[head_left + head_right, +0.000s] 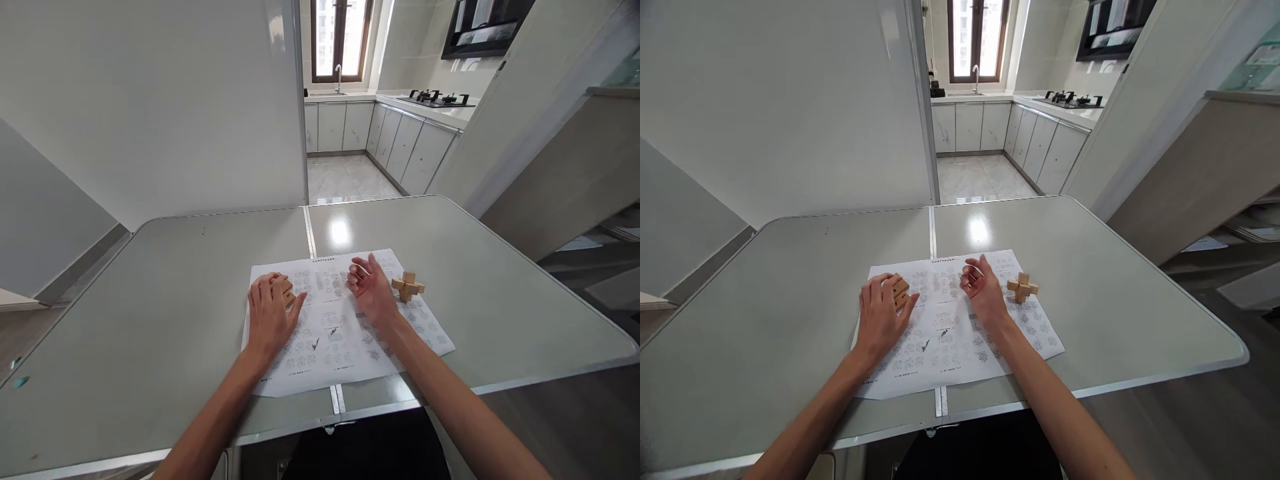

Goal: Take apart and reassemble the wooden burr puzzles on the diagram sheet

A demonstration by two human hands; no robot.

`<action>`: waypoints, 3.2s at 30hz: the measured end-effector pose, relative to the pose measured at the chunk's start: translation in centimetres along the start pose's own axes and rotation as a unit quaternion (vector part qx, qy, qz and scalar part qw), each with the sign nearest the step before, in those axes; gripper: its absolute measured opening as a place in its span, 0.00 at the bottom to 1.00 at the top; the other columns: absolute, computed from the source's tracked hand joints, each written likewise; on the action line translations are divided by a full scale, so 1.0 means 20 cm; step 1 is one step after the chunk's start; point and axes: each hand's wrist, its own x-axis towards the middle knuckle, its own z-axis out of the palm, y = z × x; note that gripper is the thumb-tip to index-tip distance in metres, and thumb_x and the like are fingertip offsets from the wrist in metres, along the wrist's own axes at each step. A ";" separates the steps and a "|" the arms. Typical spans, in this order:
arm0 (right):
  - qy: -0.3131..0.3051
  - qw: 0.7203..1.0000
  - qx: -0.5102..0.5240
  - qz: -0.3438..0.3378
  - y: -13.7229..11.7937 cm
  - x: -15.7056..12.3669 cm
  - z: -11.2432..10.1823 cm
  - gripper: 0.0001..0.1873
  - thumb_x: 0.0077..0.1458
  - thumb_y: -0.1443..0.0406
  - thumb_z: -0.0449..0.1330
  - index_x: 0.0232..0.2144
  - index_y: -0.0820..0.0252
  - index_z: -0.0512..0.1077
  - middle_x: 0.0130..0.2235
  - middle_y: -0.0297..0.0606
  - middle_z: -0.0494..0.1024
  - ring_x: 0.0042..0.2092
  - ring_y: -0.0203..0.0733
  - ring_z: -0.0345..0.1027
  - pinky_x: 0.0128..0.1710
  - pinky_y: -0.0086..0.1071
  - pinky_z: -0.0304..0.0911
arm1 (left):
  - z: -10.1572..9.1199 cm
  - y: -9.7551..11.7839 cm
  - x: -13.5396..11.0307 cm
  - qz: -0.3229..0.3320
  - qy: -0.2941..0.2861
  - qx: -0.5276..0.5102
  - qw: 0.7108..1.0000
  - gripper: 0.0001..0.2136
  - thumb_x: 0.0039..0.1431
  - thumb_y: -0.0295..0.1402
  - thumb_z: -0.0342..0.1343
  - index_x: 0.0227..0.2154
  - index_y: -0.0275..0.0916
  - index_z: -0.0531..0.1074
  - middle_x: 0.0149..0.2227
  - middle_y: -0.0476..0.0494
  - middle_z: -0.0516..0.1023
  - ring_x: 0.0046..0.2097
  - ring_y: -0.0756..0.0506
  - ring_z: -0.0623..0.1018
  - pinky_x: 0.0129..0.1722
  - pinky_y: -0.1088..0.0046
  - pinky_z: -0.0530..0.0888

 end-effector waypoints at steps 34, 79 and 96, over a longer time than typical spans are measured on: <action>0.070 0.982 0.170 -0.041 -0.04 -0.02 -0.15 0.24 0.62 0.41 0.58 0.31 0.53 0.62 0.26 0.28 0.60 0.22 0.32 0.54 0.14 0.23 0.60 | 0.00 0.02 0.02 0.034 -0.031 -0.047 0.998 0.10 0.70 0.38 0.57 0.50 0.43 0.68 0.52 0.37 0.77 0.56 0.33 0.73 0.54 0.51 0.71; -0.154 0.931 -0.330 0.017 0.02 0.01 -0.02 0.25 0.61 0.42 0.64 0.38 0.57 0.72 0.26 0.29 0.71 0.24 0.35 0.61 0.24 0.31 0.58 | -0.05 -0.20 0.04 0.003 -0.062 -0.041 0.997 0.35 0.49 0.48 0.76 0.55 0.45 0.66 0.58 0.38 0.71 0.57 0.32 0.70 0.58 0.50 0.72; -0.167 0.804 -0.531 -0.207 0.08 -0.02 -0.07 0.09 0.67 0.60 0.57 0.36 0.56 0.74 0.28 0.33 0.75 0.26 0.38 0.62 0.27 0.33 0.58 | -0.08 -0.03 0.03 0.107 -0.069 -0.167 0.978 0.14 0.71 0.41 0.59 0.54 0.44 0.67 0.48 0.41 0.78 0.50 0.39 0.79 0.50 0.57 0.77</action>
